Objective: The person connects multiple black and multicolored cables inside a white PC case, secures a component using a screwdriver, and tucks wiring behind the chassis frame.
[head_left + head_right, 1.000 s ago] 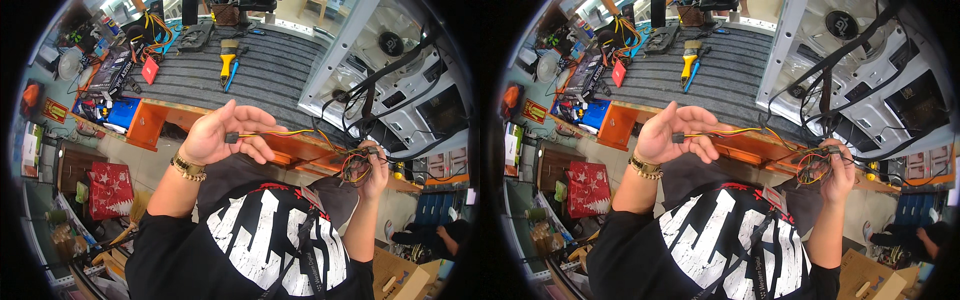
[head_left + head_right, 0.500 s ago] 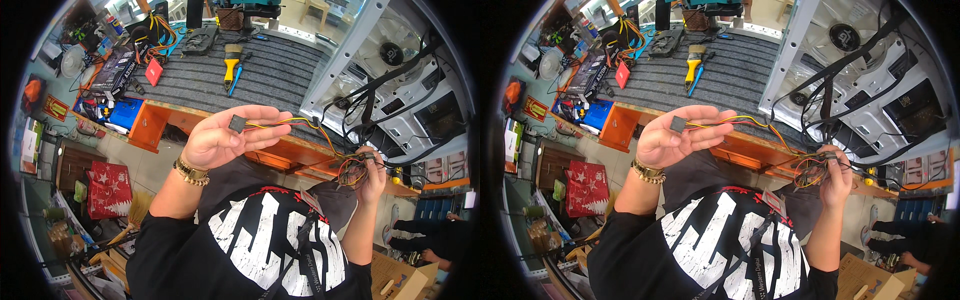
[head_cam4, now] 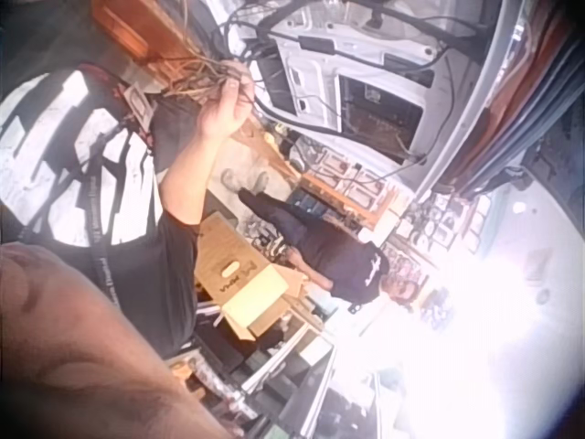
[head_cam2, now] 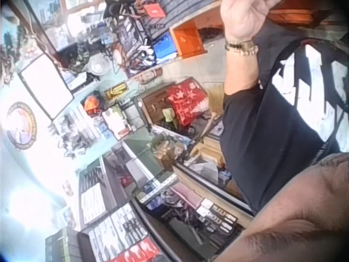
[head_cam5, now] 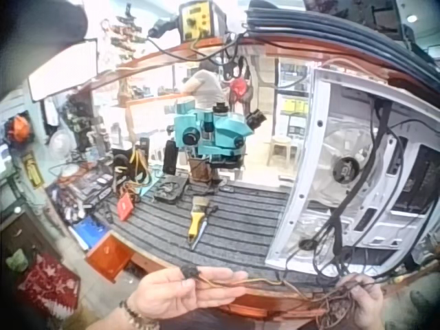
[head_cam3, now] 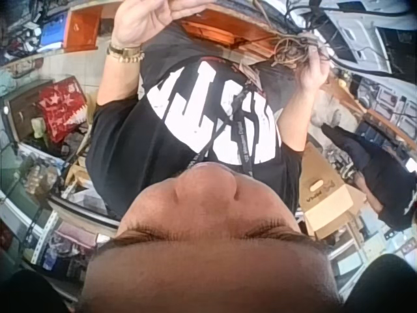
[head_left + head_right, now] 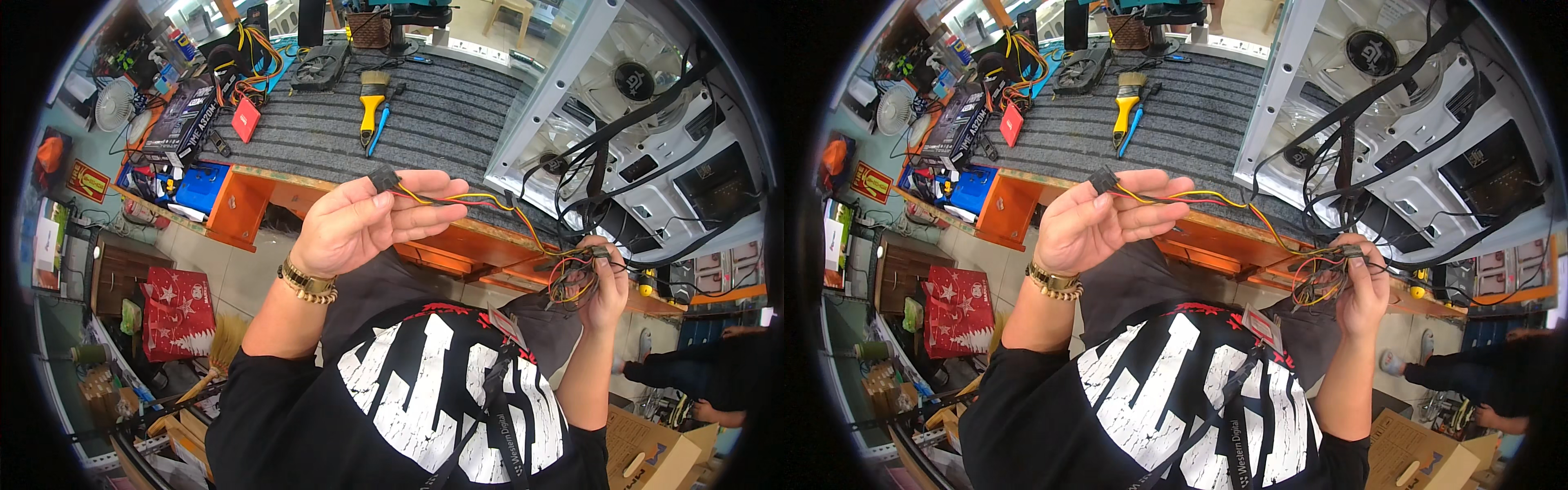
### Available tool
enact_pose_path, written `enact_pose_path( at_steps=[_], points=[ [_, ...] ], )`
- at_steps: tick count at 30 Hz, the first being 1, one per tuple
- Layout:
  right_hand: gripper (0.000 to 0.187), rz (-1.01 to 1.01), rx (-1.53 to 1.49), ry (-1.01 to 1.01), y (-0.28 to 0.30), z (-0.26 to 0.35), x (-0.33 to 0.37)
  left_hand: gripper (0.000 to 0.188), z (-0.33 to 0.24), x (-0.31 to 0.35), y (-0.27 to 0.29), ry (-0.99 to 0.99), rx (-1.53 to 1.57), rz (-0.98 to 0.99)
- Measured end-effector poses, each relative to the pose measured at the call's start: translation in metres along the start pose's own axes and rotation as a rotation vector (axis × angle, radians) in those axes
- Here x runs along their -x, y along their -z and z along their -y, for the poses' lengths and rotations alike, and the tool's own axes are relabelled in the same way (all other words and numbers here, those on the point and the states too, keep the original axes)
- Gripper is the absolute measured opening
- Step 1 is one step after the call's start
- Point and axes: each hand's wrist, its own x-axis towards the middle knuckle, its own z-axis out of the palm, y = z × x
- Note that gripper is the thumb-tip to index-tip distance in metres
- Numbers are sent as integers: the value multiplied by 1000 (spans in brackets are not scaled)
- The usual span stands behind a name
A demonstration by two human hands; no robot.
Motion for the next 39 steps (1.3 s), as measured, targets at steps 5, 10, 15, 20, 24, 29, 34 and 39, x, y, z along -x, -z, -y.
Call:
enact_pose_path(
  at_steps=[5,10,15,20,24,29,34,39],
  points=[
    [15,32,-33,-28,1,2,0,59,0,3,1,22,30,-16],
    [16,34,-39,-32,3,1,2,60,3,0,5,16,12,26],
    [16,48,-37,-65,1,3,4,47,6,-1,3,-8,-27,-16],
    [19,170,82,-127,-1,22,7,24,20,-7,16,-116,-121,46],
    [20,205,246,-40,2,43,12,23,28,-12,4,-125,-226,11],
    [16,218,252,-118,6,61,16,27,32,-21,-9,-25,-471,-17],
    [16,135,130,-206,20,61,16,30,25,-26,8,-84,-323,-173],
    [25,75,110,-204,19,57,19,33,12,-25,9,61,-413,-159]
  ],
)
